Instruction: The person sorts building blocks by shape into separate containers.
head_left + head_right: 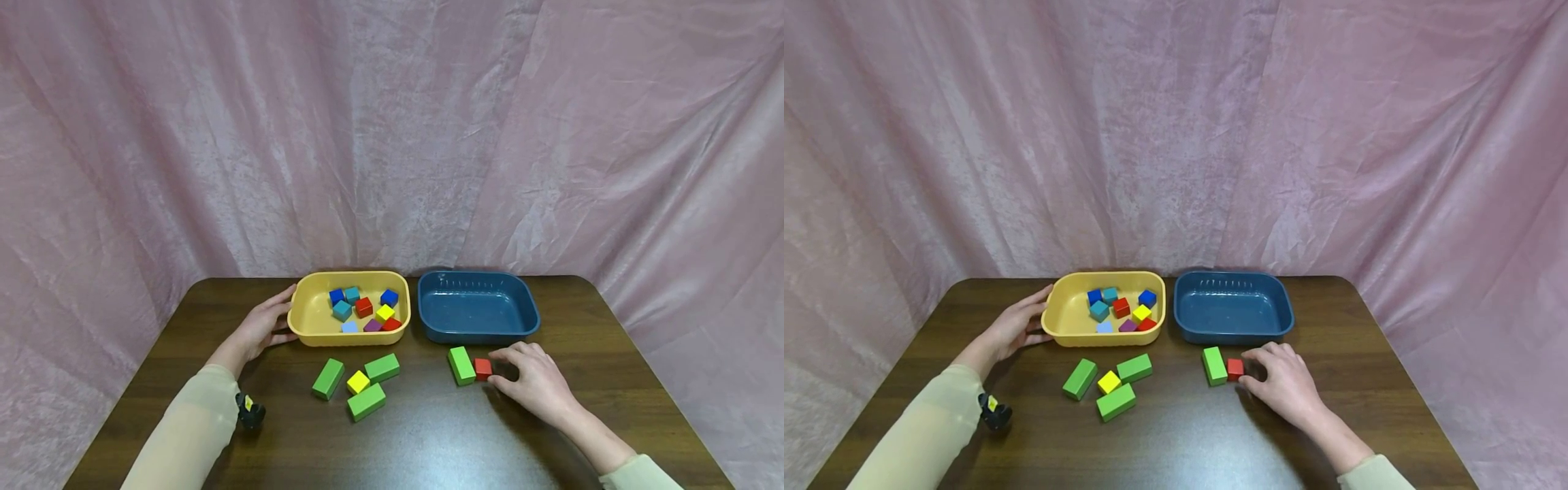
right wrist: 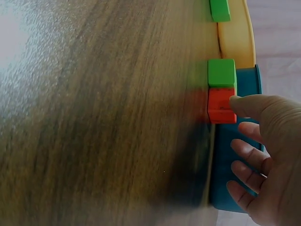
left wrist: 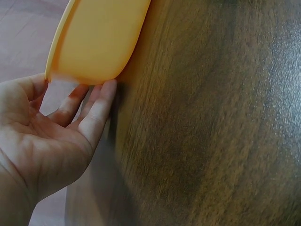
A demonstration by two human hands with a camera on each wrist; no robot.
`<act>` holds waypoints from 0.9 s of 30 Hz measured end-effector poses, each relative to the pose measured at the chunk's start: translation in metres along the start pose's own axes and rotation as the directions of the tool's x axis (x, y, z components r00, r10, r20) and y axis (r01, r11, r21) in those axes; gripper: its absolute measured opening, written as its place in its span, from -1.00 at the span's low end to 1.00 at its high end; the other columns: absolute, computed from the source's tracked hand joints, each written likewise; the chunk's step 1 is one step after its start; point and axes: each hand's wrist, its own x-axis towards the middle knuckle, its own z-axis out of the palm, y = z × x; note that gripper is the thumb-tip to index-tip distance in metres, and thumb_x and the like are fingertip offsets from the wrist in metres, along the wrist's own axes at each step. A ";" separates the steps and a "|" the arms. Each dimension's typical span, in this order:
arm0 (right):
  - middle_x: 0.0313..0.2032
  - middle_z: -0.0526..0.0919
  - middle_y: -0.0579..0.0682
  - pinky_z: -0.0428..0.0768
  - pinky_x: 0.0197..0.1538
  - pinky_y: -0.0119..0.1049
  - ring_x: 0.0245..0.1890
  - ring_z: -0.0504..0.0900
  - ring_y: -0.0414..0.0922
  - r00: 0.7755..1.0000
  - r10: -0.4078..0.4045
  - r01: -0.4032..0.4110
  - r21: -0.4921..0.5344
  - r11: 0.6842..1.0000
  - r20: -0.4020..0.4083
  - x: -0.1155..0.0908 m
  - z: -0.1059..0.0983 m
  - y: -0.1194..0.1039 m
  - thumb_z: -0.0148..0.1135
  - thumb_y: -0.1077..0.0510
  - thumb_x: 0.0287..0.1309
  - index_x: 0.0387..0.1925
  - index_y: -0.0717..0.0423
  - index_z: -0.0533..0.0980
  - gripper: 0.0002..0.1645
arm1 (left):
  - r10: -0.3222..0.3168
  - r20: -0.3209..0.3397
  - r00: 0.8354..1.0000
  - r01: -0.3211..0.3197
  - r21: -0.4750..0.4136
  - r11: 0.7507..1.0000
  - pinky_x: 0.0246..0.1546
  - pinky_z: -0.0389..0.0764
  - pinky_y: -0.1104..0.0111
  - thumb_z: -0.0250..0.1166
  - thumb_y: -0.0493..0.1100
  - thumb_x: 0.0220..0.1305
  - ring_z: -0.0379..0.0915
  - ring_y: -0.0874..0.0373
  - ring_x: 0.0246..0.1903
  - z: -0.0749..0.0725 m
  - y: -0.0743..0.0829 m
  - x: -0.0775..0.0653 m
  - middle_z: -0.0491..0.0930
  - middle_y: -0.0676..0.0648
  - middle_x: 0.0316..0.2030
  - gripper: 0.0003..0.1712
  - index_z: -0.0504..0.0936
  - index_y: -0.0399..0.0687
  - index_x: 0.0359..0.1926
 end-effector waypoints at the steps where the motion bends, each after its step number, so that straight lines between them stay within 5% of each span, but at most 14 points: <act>1: -0.19 0.67 -0.18 0.49 -0.07 -0.02 -0.11 0.54 -0.05 1.000 0.001 -0.001 -0.002 1.000 0.001 0.000 0.000 0.000 0.63 -0.02 -0.05 -0.08 -0.07 0.74 -0.56 | -0.003 -0.003 1.000 0.003 -0.004 1.000 0.12 0.59 0.00 -0.03 -0.02 0.65 0.52 -0.05 0.13 0.000 0.000 0.000 0.05 -0.13 0.58 -0.34 0.03 0.40 0.63; 27: -0.20 0.65 -0.16 0.47 -0.08 -0.05 -0.11 0.50 -0.06 0.998 0.046 -0.045 -0.011 0.999 0.045 0.005 0.007 0.001 0.63 -0.02 -0.04 -0.16 -0.11 0.74 -0.64 | -0.003 -0.003 1.000 0.003 -0.011 1.000 0.14 0.58 -0.01 -0.03 -0.01 0.65 0.51 -0.05 0.15 -0.001 -0.003 0.003 0.06 -0.14 0.57 -0.35 0.03 0.44 0.62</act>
